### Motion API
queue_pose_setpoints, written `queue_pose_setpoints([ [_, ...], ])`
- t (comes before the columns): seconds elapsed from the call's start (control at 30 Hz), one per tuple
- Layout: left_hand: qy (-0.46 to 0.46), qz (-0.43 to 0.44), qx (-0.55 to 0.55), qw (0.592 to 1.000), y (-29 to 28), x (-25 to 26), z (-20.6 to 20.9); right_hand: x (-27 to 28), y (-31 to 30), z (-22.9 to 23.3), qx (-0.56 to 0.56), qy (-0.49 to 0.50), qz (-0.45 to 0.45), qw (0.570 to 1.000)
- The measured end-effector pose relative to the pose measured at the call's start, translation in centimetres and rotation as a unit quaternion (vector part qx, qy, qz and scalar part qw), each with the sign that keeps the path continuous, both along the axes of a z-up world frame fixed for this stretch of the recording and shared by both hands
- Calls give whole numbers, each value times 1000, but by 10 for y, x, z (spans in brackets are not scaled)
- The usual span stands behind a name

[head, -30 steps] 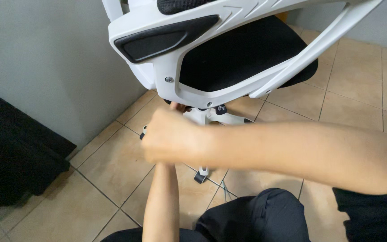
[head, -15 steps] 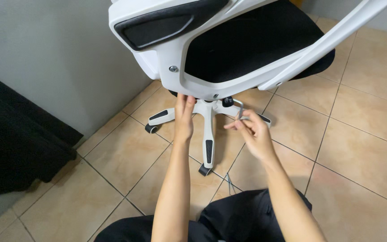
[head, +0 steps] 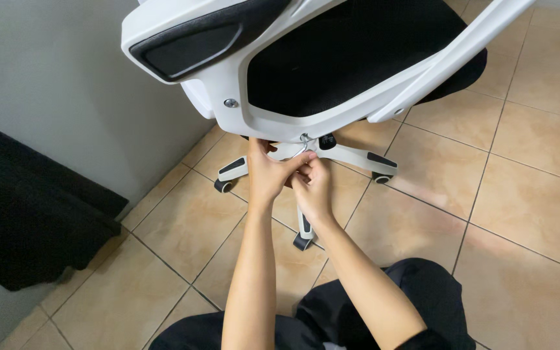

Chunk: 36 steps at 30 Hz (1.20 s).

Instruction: The person sits on the floor and uses an Allen key to tighten multiple screws on the underside of an office chair, securing the backrest frame to the seat base. The person works methodically on each screw location around the chair's perimeter.

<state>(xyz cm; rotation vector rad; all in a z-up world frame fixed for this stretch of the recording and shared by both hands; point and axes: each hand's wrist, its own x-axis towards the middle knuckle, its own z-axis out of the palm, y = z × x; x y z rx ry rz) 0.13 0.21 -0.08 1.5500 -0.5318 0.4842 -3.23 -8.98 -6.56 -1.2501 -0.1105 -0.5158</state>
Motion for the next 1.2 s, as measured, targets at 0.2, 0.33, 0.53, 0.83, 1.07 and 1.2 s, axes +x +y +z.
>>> queue_pose_setpoints([
  [0.2,32,-1,8,999,3,2,1,3,7,3,53,24,15,998],
  [0.33,29,-12,-13,999,3,2,1,0,5,11,62,42,34,997],
  [0.53,35,53,32,997,2,1,3,-2,1,14,49,28,53,997],
  [0.83,-6,49,35,998,2,-5,13,-43,-88,86,-586,-168,-211,764],
  [1.07,8,24,10,1000,4,-1,4,-25,-82,212,-809,-246,-76,528],
  [1.2,-13,-44,-29,999,10,5,-14,-9,-32,219,-830,-99,-5,549],
])
